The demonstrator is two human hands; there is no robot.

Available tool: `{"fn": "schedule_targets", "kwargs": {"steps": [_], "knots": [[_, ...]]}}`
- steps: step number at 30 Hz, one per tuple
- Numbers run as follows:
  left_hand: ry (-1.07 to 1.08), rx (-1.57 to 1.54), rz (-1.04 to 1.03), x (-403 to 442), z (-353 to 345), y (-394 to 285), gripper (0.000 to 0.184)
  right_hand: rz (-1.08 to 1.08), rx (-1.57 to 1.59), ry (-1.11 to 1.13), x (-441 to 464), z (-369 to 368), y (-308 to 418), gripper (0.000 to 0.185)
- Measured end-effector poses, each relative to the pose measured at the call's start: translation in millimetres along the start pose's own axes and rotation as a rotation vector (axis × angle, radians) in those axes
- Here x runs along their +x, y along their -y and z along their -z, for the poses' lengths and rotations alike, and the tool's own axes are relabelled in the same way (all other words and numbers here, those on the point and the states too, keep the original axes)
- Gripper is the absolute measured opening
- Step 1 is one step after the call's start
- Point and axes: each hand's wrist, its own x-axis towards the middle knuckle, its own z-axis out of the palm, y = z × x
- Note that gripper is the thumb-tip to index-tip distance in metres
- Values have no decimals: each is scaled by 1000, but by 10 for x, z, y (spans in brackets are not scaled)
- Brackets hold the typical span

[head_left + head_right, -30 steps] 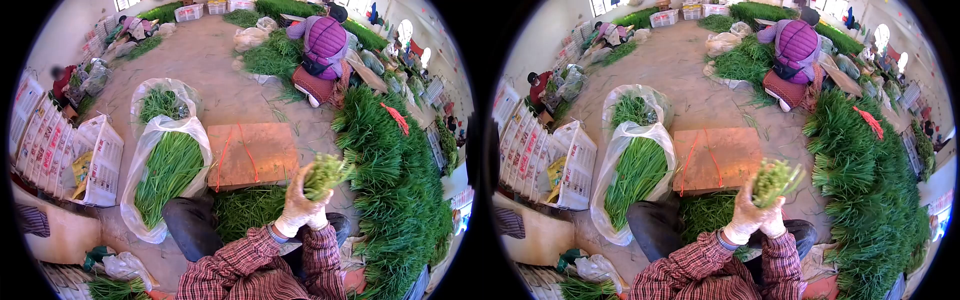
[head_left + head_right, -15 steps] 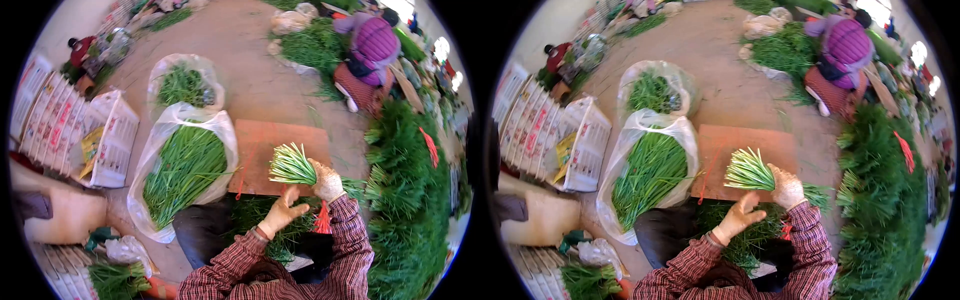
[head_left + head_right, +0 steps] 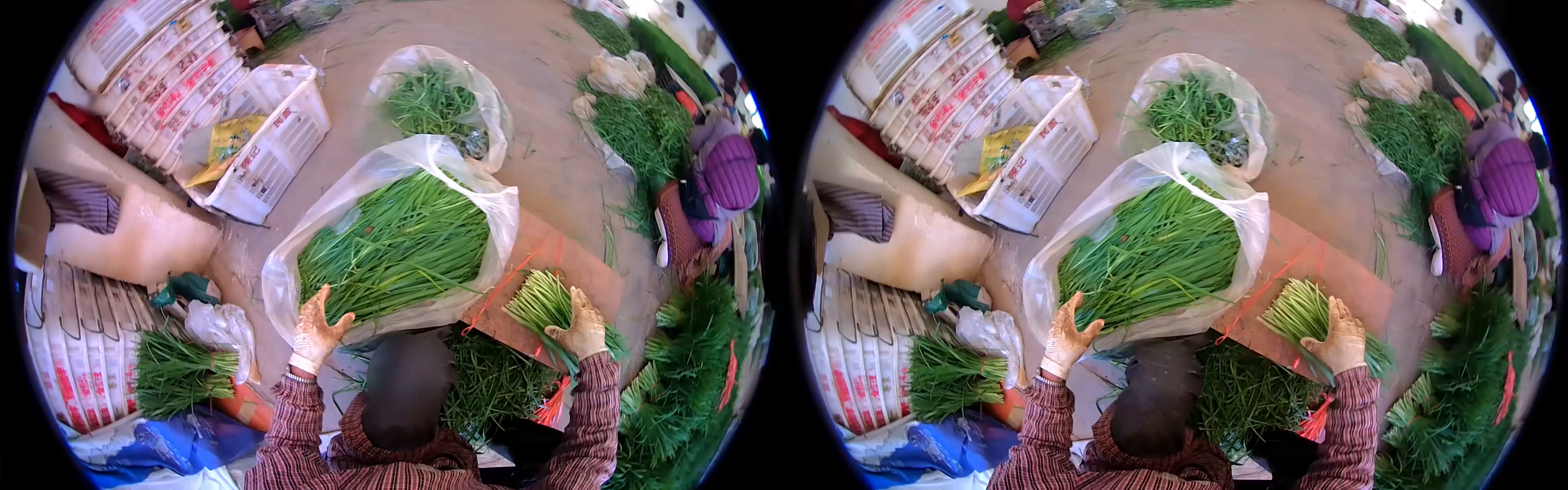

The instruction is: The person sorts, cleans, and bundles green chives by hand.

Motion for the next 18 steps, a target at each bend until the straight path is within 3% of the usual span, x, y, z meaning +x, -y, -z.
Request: {"fn": "schedule_targets", "kwargs": {"steps": [1, 2, 3, 5, 7, 11, 13, 15, 17, 18], "knots": [[50, 134, 60, -57, -38, 163, 88, 86, 23, -114, 6, 97, 174, 98], [51, 133, 78, -145, -100, 261, 88, 230, 92, -217, 15, 242, 447, 79], [27, 117, 57, -263, -154, 344, 91, 242, 90, -202, 63, 313, 728, 79], [-2, 101, 52, -466, -208, 397, 94, 542, 165, -174, 222, 424, 1308, 67], [-29, 91, 59, -646, -275, 306, 96, 676, 187, -95, 420, 348, 1921, 60], [5, -5, 115, -904, -268, 35, 90, 1033, -85, -41, 773, -81, 2870, 68], [-29, -53, 115, -956, -281, 28, 87, 985, -247, 131, 821, -309, 3143, 87], [-58, -93, 115, -1012, -288, 67, 84, 946, -362, 123, 809, -516, 3238, 96], [-122, -157, 53, -1029, -322, 135, 78, 916, -410, 182, 811, -520, 3345, 94], [-132, -267, 119, -1048, -362, 181, 73, 877, -464, 241, 811, -487, 3392, 93]]}}
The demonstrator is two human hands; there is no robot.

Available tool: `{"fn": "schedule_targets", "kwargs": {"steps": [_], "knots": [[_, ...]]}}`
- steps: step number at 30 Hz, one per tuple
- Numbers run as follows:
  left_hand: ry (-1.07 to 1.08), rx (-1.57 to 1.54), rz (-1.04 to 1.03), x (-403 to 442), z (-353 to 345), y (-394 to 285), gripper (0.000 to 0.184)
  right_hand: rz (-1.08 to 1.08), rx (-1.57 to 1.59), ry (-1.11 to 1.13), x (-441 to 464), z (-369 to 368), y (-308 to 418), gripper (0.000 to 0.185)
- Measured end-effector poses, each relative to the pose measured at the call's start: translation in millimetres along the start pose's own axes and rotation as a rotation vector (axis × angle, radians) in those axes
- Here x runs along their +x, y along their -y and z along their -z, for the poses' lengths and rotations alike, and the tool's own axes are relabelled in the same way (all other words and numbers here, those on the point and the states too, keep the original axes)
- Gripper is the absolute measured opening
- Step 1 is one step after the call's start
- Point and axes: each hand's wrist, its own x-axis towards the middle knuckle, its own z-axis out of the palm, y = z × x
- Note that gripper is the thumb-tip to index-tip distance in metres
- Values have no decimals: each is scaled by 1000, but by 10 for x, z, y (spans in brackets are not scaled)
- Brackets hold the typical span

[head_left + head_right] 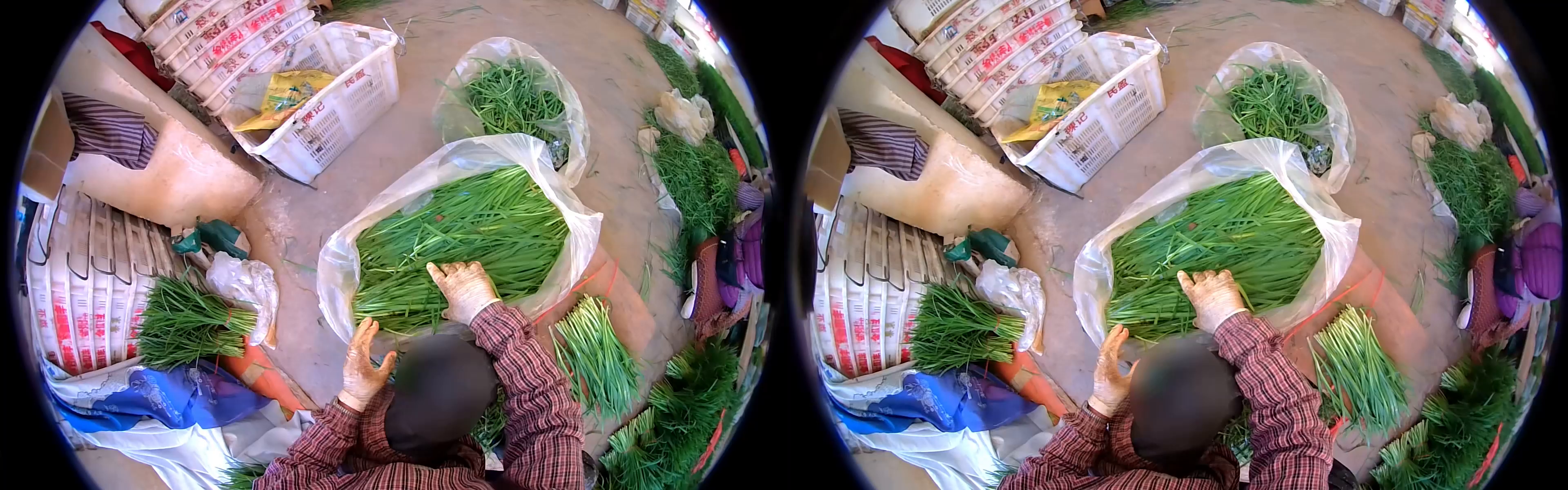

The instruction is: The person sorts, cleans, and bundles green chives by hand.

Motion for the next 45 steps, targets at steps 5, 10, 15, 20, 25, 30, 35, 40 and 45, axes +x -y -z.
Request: {"fn": "schedule_targets", "kwargs": {"steps": [5, 10, 15, 20, 25, 30, 35, 40, 45], "knots": [[-166, -240, 159, 71, 10, 330, 68, 48, -73, -59, 119, -85, 89, 63], [-213, -326, 246, 112, -28, 517, 69, 72, -32, -164, 222, -277, 143, 33], [-312, -561, 360, 106, -105, 814, 71, 137, 179, -164, 170, -385, 98, 24], [-378, -1147, 633, 134, 39, 902, 66, 101, 364, -345, -16, -407, 0, 37], [-425, -1010, 427, 213, 269, 553, 71, -50, 646, -379, -210, -358, -300, 58], [-300, -1093, 135, 470, 234, 281, 113, -138, 958, -450, -266, -353, -439, 70], [-178, -1163, 132, 774, -270, 286, 115, -65, 773, -591, -293, -468, -348, 61], [-107, -1582, 121, 1247, -252, -214, 114, 39, 341, -355, -347, -441, -90, 73], [-120, -1612, 113, 1304, -196, -335, 116, 6, 303, -355, -606, 1, -138, 77]]}}
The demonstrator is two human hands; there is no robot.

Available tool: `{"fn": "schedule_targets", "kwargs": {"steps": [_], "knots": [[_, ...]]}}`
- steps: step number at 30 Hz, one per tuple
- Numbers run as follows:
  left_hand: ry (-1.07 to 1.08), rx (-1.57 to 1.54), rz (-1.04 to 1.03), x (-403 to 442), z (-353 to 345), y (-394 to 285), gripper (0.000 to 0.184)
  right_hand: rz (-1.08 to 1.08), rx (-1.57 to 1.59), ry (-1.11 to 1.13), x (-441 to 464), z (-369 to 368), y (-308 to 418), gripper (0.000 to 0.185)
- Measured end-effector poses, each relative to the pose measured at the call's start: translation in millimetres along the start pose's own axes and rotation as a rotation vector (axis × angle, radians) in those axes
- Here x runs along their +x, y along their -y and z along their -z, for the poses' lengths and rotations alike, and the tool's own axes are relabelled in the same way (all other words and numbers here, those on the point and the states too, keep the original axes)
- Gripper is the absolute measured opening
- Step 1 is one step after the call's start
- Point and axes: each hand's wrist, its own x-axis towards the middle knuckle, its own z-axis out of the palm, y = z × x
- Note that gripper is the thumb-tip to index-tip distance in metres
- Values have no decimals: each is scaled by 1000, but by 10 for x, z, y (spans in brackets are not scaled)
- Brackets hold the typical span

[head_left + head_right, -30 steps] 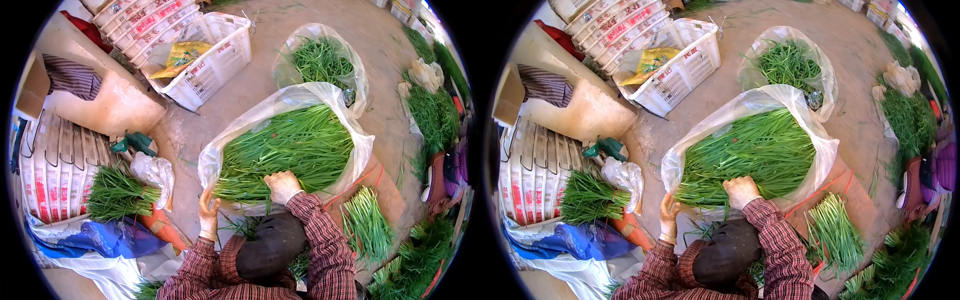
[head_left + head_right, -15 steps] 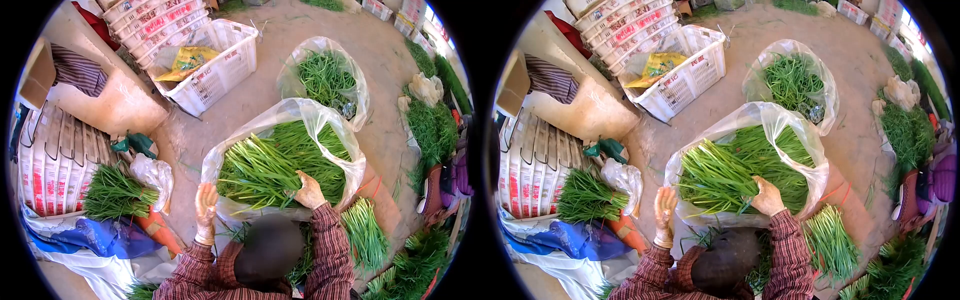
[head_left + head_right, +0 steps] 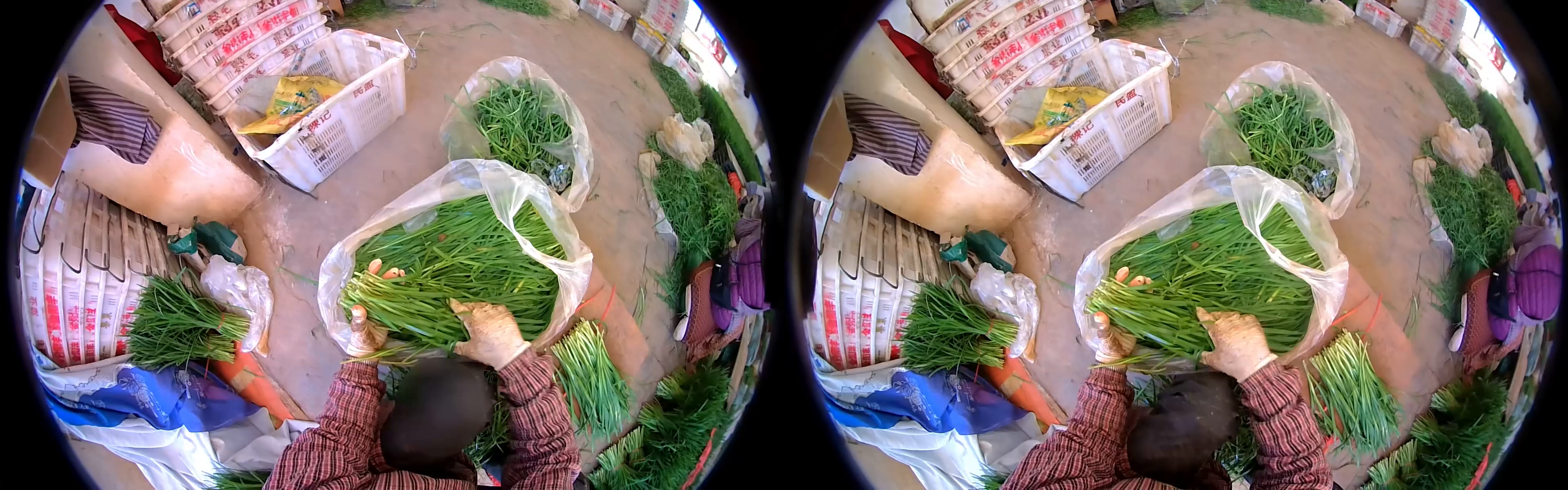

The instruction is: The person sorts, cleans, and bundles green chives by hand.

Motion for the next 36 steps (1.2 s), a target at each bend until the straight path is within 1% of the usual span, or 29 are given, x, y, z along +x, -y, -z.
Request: {"fn": "schedule_targets", "kwargs": {"steps": [2, 3, 4, 6, 7, 9, 10, 12, 13, 14, 16, 17, 18, 21, 22, 24, 25, 26, 27, 28, 29, 30, 31, 32, 33, 35, 36], "knots": [[12, 42, 13, -5, -7, -62, 115, -46, 69, 120, -64, 450, 62, 72], [22, 83, 25, -18, -14, -103, 115, -55, 3, 75, -99, 689, 130, 72], [23, 83, 27, -31, -65, -156, 115, -21, -37, -44, -147, 781, 127, 74], [47, 176, 5, -23, -195, -258, 114, 1, 53, -211, -134, 936, 131, 86], [53, 172, 7, -11, -208, -278, 114, -4, 49, -213, -88, 953, 161, 86], [153, 267, 14, 19, -218, -334, 115, 78, 100, -349, 73, 922, 325, 101], [160, 268, 15, 25, -277, -413, 115, 80, 113, -277, 156, 869, 395, 112], [246, 474, 52, 28, -409, -630, 120, 64, 69, -254, 229, 851, 558, 114], [324, 519, 84, 68, -183, -550, 127, 56, 63, -250, 242, 887, 610, 116], [328, 523, 80, 45, -211, -583, 127, 57, 64, -256, 208, 974, 652, 116], [324, 461, 150, 14, -289, -632, 133, 17, 12, -341, 99, 1190, 733, 114], [358, 475, 156, 15, -286, -638, 135, 17, -12, -357, 41, 1231, 728, 114], [364, 473, 158, 6, -300, -639, 135, 12, -14, -358, 40, 1192, 731, 114], [487, 554, 181, -34, -457, -701, 134, 38, 73, -276, 176, 844, 712, 117], [495, 551, 180, -26, -507, -729, 134, 78, 195, -273, 251, 670, 707, 110], [524, 624, 275, -27, -591, -803, 133, 128, 303, -435, 343, 530, 738, 101], [527, 683, 369, -67, -712, -916, 131, 128, 302, -434, 360, 524, 715, 101], [527, 681, 372, -37, -699, -955, 131, 116, 416, -368, 374, 533, 683, 98], [637, 953, 300, -6, -661, -1024, 127, 101, 531, -301, 368, 516, 659, 95], [744, 1222, 220, 6, -644, -1110, 123, 124, 459, -503, 356, 477, 626, 93], [775, 1311, 93, 6, -647, -1197, 114, 107, 514, -556, 325, 470, 557, 91], [626, 1140, 145, -51, -682, -1245, 104, 89, 570, -606, 302, 479, 474, 89], [552, 1159, 127, -85, -644, -1281, 103, 35, 706, -627, 270, 490, 398, 84], [479, 1178, 105, -107, -604, -1305, 101, 66, 933, -664, 250, 508, 323, 76], [480, 1174, 108, -125, -591, -1277, 101, 34, 1024, -664, 201, 546, 253, 73], [630, 1518, -57, -183, -545, -1171, 102, -33, 1263, -627, 98, 618, 150, 68], [633, 1514, -57, -225, -523, -1031, 102, -12, 1300, -676, 91, 571, 87, 71]]}}
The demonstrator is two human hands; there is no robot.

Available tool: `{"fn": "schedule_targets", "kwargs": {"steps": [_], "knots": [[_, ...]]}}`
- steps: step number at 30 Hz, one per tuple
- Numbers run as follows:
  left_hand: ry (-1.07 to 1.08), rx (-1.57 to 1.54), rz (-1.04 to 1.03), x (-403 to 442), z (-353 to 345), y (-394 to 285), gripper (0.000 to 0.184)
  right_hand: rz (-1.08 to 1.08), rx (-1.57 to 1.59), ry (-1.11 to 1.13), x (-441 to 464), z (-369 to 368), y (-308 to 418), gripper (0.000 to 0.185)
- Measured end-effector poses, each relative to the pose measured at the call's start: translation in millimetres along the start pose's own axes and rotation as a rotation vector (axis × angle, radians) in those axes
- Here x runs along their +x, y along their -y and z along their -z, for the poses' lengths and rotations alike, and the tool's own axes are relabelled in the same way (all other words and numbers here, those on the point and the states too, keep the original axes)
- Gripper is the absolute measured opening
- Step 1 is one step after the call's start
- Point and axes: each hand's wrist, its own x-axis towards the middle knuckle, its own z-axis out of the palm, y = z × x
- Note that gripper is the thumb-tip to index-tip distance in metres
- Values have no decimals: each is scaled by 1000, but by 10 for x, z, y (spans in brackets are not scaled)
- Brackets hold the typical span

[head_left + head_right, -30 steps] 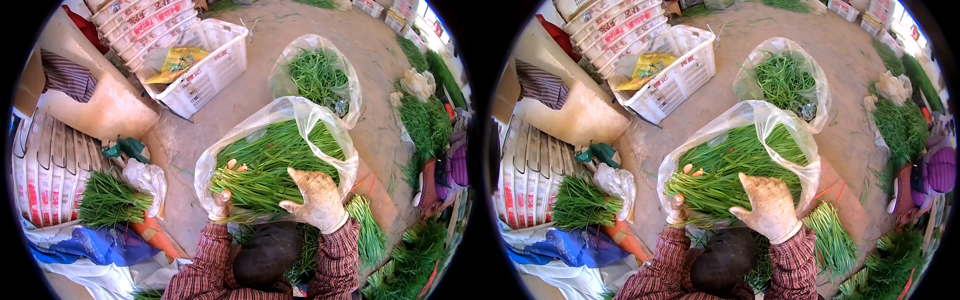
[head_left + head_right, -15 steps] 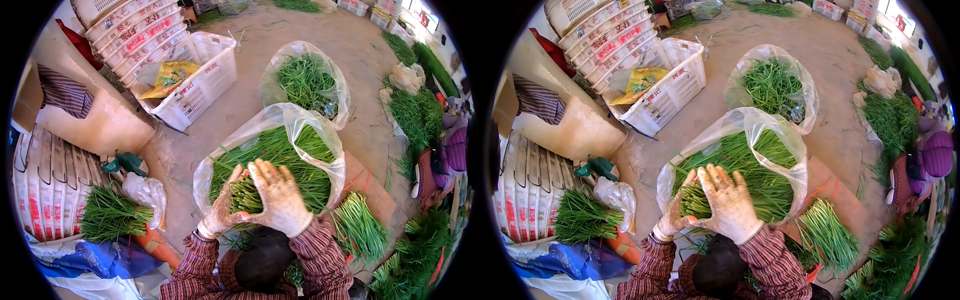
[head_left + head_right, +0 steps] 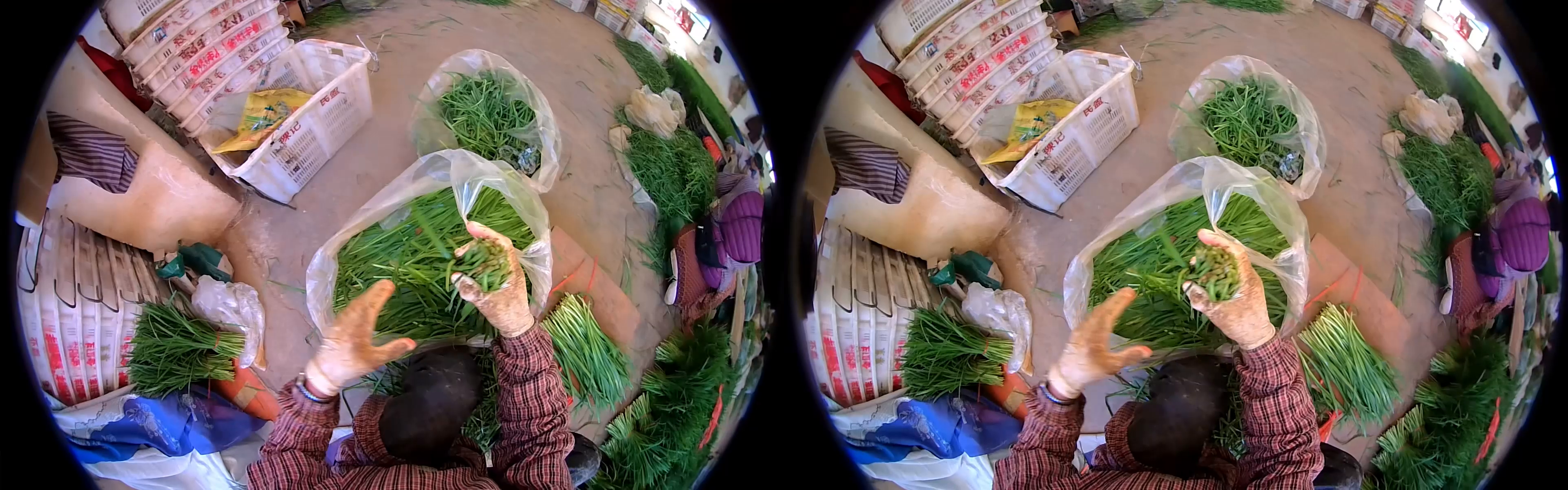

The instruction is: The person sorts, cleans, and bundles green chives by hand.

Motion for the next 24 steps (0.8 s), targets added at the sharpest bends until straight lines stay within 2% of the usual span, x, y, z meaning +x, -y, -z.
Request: {"fn": "schedule_targets", "kwargs": {"steps": [2, 4, 6, 7, 10, 11, 12, 14, 16, 17, 18, 19, 20, 21, 22, 23, 24], "knots": [[67, 205, -37, 83, -412, 71, 103, 0, -19, -7, -44, 94, -37, 73], [18, 131, -67, 171, -600, 119, 106, 51, -16, 15, -82, 151, -74, 74], [-25, 112, 59, 281, -658, 93, 110, 52, -33, 31, -139, 171, -20, 74], [-92, 0, -27, 370, -668, 47, 115, 23, -8, 26, -155, 165, 2, 75], [-65, -16, -85, 565, -777, -43, 118, 9, -3, 62, -166, 97, 74, 78], [-117, -32, -173, 647, -812, -124, 113, -31, -22, 130, -161, 88, 103, 82], [-39, -347, -143, 717, -867, -230, 101, 37, -106, 207, -147, 93, 40, 89], [-31, -371, -167, 744, -1006, -362, 97, 171, -401, 218, -142, 81, 162, 93], [-23, -406, -207, 731, -1090, -422, 89, 37, -245, 202, -168, 81, 231, 92], [-13, -423, -228, 719, -1104, -432, 86, -11, -396, 214, -221, 142, 203, 94], [0, -441, -251, 698, -1107, -436, 82, 5, -349, 170, -253, 179, 161, 85], [-148, -123, -398, 684, -958, -529, 81, -36, -231, 119, -314, 204, 128, 76], [-150, -123, -396, 710, -874, -475, 81, -77, -114, 67, -360, 230, 116, 67], [-80, -42, -353, 716, -766, -395, 84, -78, -113, 69, -378, 255, 131, 67], [-6, 40, -308, 685, -667, -304, 86, -81, 17, 34, -404, 269, 180, 65], [-40, 54, -240, 650, -633, -115, 89, -83, 149, -7, -442, 289, 224, 63], [-58, 94, -109, 624, -615, 92, 93, -81, 142, 20, -449, 329, 266, 64]]}}
